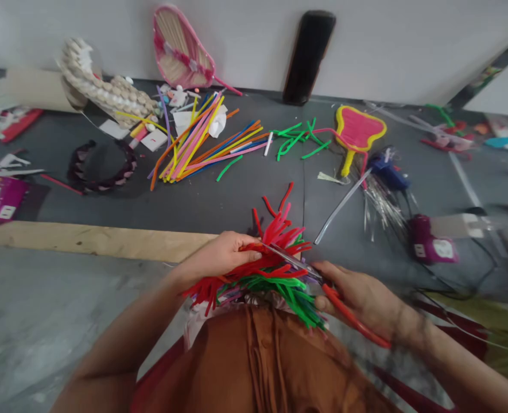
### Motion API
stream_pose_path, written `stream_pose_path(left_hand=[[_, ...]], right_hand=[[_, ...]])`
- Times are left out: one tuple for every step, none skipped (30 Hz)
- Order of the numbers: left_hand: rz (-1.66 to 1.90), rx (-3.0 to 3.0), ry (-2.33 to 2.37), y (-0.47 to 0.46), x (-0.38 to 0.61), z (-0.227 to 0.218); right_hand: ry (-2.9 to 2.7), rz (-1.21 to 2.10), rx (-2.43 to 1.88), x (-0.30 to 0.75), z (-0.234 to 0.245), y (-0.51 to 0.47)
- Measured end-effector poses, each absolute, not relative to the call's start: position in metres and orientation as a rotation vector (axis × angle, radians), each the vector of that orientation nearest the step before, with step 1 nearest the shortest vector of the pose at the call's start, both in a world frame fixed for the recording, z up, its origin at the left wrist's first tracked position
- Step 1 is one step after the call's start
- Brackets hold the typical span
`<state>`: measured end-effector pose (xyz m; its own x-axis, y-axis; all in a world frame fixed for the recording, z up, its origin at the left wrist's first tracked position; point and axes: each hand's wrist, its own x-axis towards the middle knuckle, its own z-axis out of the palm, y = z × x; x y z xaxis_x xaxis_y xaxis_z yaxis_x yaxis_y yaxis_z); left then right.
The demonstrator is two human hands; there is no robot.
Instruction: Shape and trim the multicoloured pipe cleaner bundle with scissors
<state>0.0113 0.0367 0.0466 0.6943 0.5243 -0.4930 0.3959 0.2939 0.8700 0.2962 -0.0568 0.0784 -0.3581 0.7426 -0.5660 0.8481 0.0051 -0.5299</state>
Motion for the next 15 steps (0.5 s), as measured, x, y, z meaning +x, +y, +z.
stream_pose_path(left_hand=[[0.103,1.304,0.851,0.037,0.012,0.046],[0.104,1.294,0.845,0.037,0.012,0.045],[0.101,1.290,0.845,0.037,0.013,0.045],[0.098,1.292,0.851,0.037,0.014,0.044],[0.095,1.298,0.861,0.037,0.015,0.043],[0.089,1.304,0.872,0.038,0.015,0.043],[0.085,1.309,0.880,0.038,0.015,0.043],[0.081,1.311,0.882,0.039,0.014,0.043],[0.078,1.317,0.881,0.040,0.012,0.043],[0.074,1.328,0.876,0.041,0.009,0.043],[0.066,1.341,0.860,0.042,0.005,0.044],[0.058,1.364,0.835,0.043,0.001,0.045],[0.050,1.400,0.805,0.044,-0.003,0.045],[0.040,1.445,0.778,0.044,-0.006,0.046],[0.030,1.486,0.763,0.044,-0.008,0.046]], right_hand=[[2.137,-1.293,1.692,0.294,0.080,-0.055],[2.143,-1.286,1.687,0.292,0.081,-0.054],[2.151,-1.273,1.681,0.289,0.082,-0.052],[2.164,-1.257,1.674,0.286,0.082,-0.050],[2.182,-1.235,1.668,0.284,0.083,-0.048],[2.200,-1.211,1.661,0.281,0.083,-0.046],[2.212,-1.189,1.652,0.280,0.083,-0.045],[2.221,-1.175,1.638,0.278,0.083,-0.043],[2.226,-1.168,1.630,0.277,0.084,-0.042],[2.225,-1.173,1.631,0.277,0.084,-0.042],[2.218,-1.196,1.640,0.277,0.085,-0.041],[2.213,-1.236,1.654,0.278,0.086,-0.041],[2.213,-1.285,1.670,0.278,0.086,-0.040],[2.220,-1.330,1.687,0.279,0.087,-0.040],[2.239,-1.351,1.716,0.280,0.087,-0.039]])
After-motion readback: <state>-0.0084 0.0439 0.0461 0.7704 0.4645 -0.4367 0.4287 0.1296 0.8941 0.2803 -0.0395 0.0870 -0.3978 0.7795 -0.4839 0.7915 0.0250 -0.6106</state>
